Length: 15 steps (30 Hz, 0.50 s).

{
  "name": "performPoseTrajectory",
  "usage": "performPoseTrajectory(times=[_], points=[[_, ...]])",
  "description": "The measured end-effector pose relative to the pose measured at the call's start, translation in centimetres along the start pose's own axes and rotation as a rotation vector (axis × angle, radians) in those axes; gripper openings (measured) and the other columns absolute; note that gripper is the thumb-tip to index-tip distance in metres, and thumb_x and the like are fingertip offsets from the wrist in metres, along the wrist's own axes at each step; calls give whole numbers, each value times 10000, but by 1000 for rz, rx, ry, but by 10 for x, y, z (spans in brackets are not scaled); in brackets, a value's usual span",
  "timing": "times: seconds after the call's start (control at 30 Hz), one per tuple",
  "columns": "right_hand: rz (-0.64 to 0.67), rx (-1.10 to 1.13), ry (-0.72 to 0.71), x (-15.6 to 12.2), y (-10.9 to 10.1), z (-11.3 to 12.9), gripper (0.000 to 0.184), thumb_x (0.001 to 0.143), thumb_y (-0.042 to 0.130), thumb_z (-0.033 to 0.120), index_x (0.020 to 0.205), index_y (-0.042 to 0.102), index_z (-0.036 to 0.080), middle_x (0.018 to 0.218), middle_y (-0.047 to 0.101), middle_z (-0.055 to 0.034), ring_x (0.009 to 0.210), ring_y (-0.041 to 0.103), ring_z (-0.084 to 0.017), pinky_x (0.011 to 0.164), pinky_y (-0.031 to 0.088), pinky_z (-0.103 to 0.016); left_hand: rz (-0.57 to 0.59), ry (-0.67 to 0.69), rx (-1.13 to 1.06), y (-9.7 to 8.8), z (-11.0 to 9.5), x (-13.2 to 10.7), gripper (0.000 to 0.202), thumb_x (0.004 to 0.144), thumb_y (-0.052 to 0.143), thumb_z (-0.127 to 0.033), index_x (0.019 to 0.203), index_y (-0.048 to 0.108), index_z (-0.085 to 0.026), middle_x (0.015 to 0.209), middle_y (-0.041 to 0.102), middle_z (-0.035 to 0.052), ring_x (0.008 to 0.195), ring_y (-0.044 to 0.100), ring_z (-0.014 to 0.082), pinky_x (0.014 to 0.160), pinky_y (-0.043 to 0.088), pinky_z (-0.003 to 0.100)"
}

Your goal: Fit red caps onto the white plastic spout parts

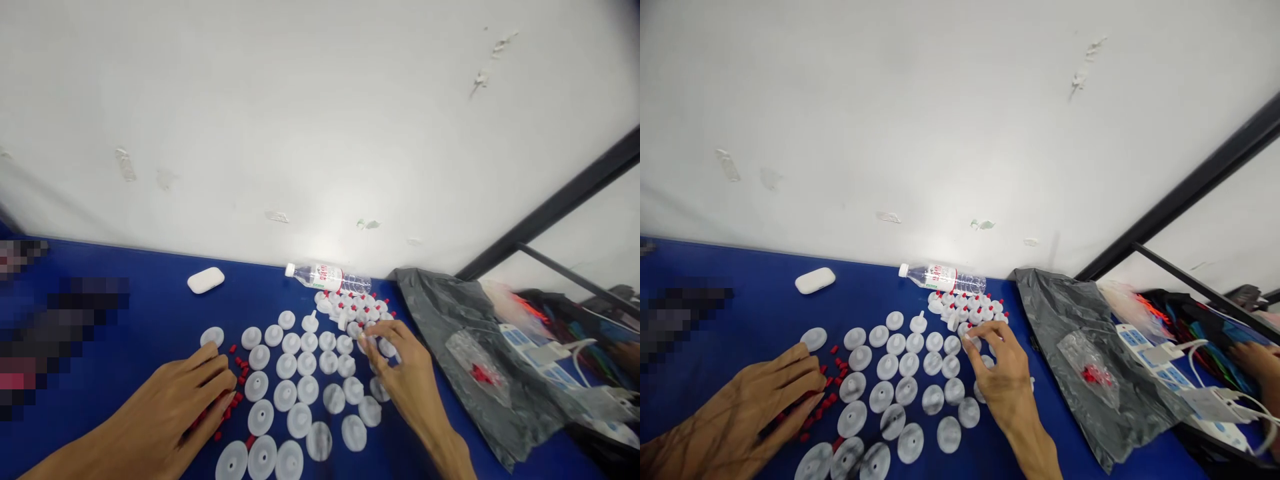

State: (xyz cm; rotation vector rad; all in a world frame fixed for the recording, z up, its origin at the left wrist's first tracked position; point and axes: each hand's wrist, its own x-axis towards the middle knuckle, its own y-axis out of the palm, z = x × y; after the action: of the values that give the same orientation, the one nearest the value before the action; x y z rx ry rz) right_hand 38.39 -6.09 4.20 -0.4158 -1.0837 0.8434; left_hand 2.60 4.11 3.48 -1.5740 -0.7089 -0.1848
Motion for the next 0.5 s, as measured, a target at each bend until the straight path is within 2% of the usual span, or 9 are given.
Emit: performPoseTrajectory(times=[0.1,0.17,0.33,0.4,0.5], points=[[13,-62,19,-7,11,-13,350,1038,628,554,904,820,294,934,787,-72,858,750,-297,803,634,-512,-44,-5,7,-1,-4,0,354,1087,348,-96,982,652,-243,897,740,-18,779,640,162,755,533,257],[31,-91,34,-11,11,-18,365,1040,620,564,916,839,299,942,802,-72,874,745,-308,831,613,-536,-63,-3,32,0,-2,0,353,1078,358,-99,975,659,-252,905,749,-14,795,657,164,771,545,256],[6,-163,135,-17,-17,-31,411,1053,576,573,1056,836,255,1065,829,-121,1012,747,-358,968,580,-596,-5,0,61,12,5,-11,290,1018,440,-100,1091,664,-270,994,772,-22,948,715,177,801,562,263],[-2,-202,198,-17,-26,-39,421,1035,571,560,1029,830,229,1046,835,-148,981,750,-387,943,584,-625,2,-15,69,15,5,-14,326,1022,426,-85,1130,662,-283,1046,782,-34,978,714,172,786,553,262],[49,-213,251,-15,-27,-49,394,968,611,569,945,832,244,959,843,-134,903,765,-390,862,612,-597,-3,-78,60,17,1,-15,322,1045,406,-95,1078,662,-288,1056,774,-34,978,705,165,748,537,261]])
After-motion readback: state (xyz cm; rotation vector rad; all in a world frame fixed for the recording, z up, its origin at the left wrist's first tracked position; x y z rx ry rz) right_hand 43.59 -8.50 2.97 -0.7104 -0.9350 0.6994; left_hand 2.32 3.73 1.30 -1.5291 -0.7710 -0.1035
